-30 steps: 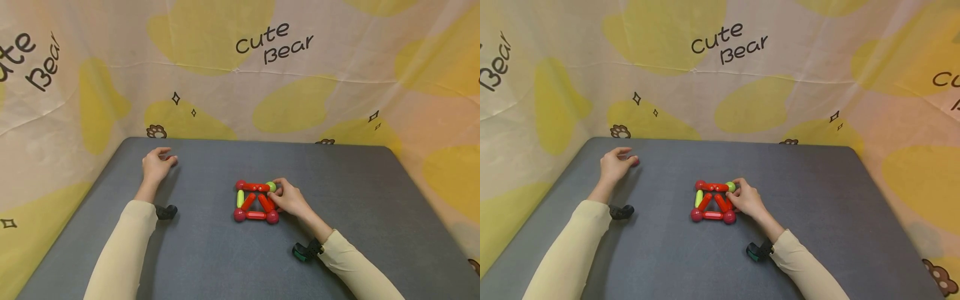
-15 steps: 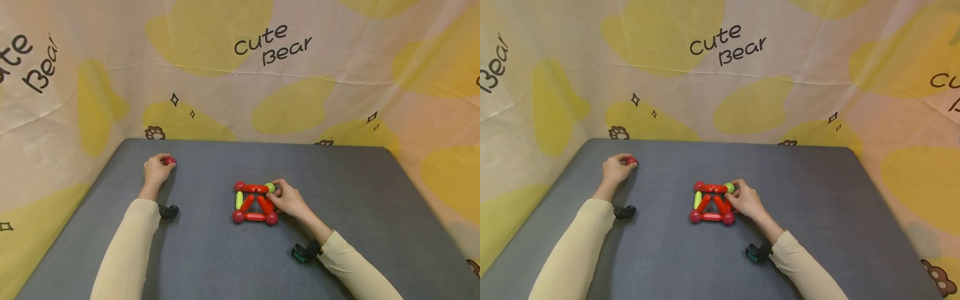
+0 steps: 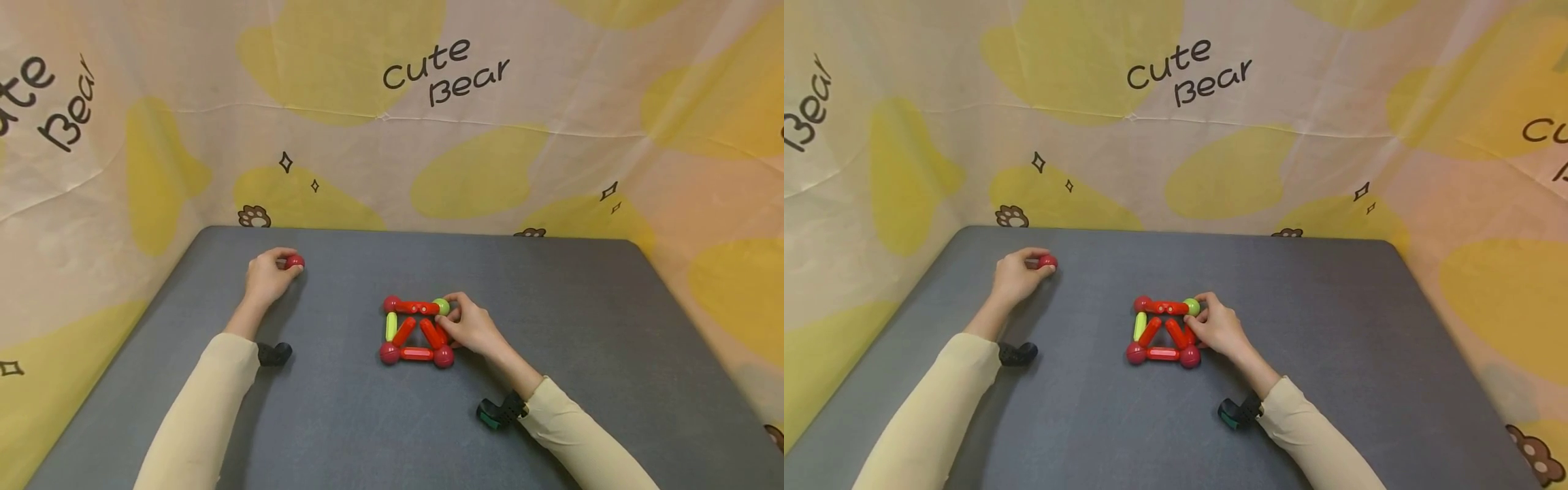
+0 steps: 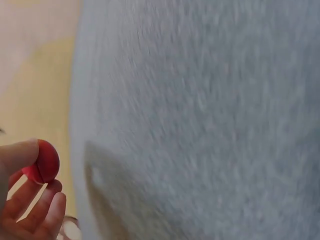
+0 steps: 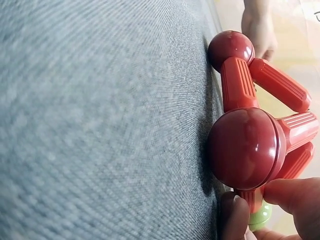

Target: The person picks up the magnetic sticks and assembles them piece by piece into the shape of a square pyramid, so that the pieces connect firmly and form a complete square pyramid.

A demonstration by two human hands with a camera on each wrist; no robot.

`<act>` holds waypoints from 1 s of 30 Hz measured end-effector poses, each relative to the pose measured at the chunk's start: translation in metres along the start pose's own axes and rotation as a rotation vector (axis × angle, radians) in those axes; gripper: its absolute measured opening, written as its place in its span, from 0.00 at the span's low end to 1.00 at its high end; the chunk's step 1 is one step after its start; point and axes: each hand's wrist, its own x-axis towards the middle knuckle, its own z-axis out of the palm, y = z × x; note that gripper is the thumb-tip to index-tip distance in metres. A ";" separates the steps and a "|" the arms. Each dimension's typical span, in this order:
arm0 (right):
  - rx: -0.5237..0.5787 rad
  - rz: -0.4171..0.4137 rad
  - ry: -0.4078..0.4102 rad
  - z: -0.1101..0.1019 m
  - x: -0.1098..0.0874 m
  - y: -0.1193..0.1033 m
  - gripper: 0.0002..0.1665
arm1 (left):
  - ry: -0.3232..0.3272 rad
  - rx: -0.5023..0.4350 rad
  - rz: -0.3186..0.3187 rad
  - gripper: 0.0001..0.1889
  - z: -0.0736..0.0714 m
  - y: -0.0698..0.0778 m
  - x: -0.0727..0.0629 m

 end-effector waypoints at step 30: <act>0.001 -0.009 0.006 0.000 0.000 0.001 0.26 | -0.199 -0.115 0.496 0.16 0.038 0.100 -0.062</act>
